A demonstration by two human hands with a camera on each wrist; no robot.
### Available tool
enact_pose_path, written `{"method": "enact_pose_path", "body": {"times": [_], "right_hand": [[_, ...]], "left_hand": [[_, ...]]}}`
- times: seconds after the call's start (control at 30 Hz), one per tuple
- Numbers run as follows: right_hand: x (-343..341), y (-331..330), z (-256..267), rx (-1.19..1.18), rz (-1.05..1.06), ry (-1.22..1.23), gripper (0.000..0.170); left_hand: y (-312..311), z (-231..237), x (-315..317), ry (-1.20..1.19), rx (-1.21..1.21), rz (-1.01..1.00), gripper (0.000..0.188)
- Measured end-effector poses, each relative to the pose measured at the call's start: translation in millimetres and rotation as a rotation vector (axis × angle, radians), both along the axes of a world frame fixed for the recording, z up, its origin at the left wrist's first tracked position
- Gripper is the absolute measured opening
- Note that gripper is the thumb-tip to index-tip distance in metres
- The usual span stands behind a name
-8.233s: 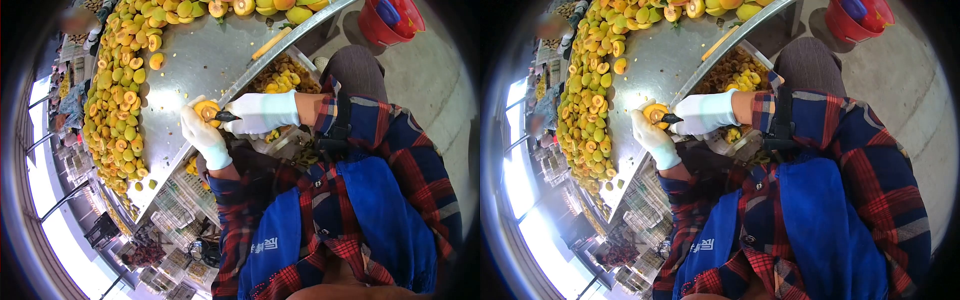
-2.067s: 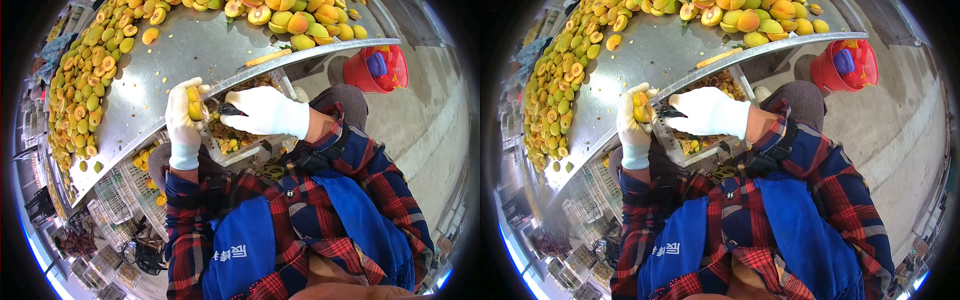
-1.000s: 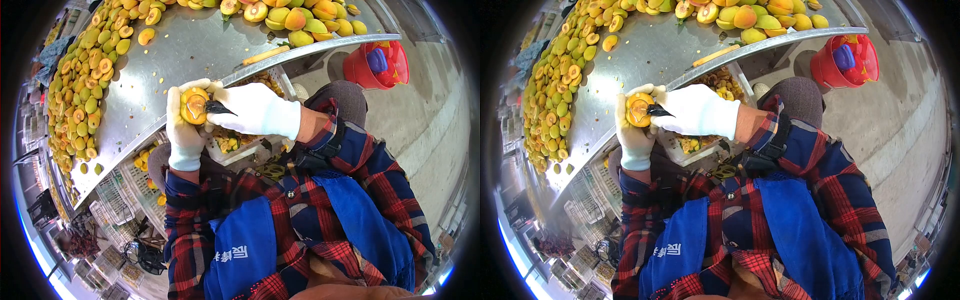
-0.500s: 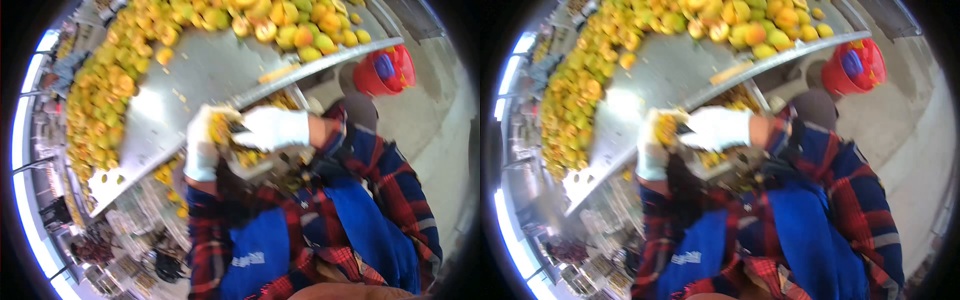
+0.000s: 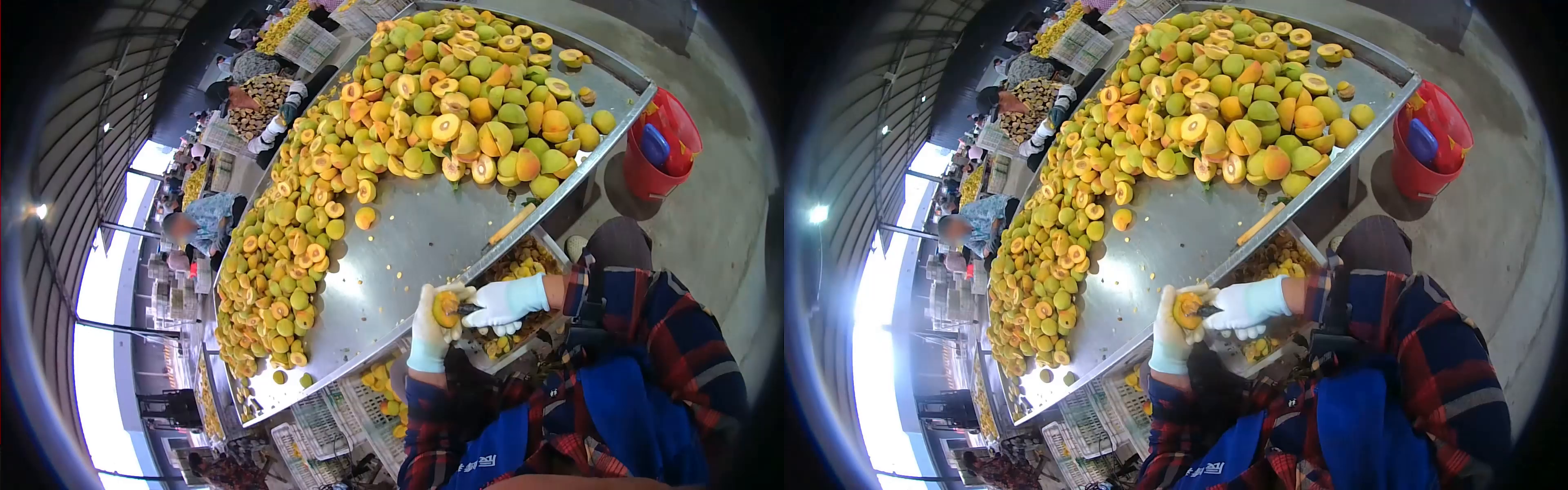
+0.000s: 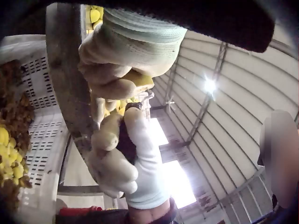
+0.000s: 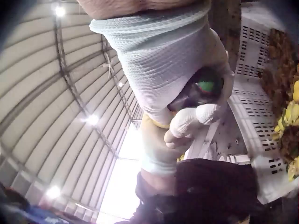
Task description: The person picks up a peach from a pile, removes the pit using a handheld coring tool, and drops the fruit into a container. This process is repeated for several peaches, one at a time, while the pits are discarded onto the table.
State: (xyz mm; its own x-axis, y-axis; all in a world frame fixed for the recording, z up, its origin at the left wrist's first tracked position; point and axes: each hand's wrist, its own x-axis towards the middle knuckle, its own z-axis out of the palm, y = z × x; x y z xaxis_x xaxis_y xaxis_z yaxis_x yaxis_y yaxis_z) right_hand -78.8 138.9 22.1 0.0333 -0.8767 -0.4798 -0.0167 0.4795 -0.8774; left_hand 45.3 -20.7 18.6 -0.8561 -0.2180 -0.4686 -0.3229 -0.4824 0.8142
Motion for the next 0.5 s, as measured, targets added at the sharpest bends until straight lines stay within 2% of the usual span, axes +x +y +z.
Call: {"method": "enact_pose_path", "body": {"times": [0.03, 0.1, 0.13, 0.17, 0.23, 0.3, 0.37, 0.4, 0.43, 0.47, 0.5], "right_hand": [[-1, -1, -1, -0.002, -0.006, -0.006, 0.04], [-2, -2, -5, -0.043, -0.086, -0.265, 0.04], [2, -1, -6, -0.067, -0.156, -0.319, 0.04], [3, -2, -8, -0.065, -0.165, -0.329, 0.04], [5, -5, -10, -0.034, -0.27, -0.509, 0.042], [6, -3, -4, -0.077, -0.271, -0.548, 0.042], [7, -5, -2, -0.185, -0.225, -0.429, 0.042], [3, -6, 0, -0.213, -0.184, -0.179, 0.045], [6, -7, 3, -0.247, -0.241, -0.047, 0.049], [2, -10, 7, -0.274, -0.148, 0.469, 0.051], [5, -13, -5, -0.407, -0.197, 0.702, 0.055]], "left_hand": [[1, 1, 0, -0.006, -0.002, -0.006, 0.06], [5, 2, -2, 0.229, 0.147, 0.132, 0.055], [9, 3, -3, 0.23, 0.084, 0.175, 0.047], [13, 3, -5, 0.219, 0.087, 0.168, 0.047], [23, 3, -6, 0.377, -0.347, 0.168, 0.041], [26, 1, -9, 0.391, -0.359, 0.236, 0.037], [21, -9, -14, 0.369, -0.637, 0.382, 0.03], [21, -8, -18, 0.351, -0.978, 0.406, 0.03], [11, -18, -21, 0.559, -0.678, 0.382, 0.032], [17, -11, -22, 0.434, -0.508, 0.451, 0.03], [19, -13, -25, 0.418, -0.599, 0.467, 0.034]]}}
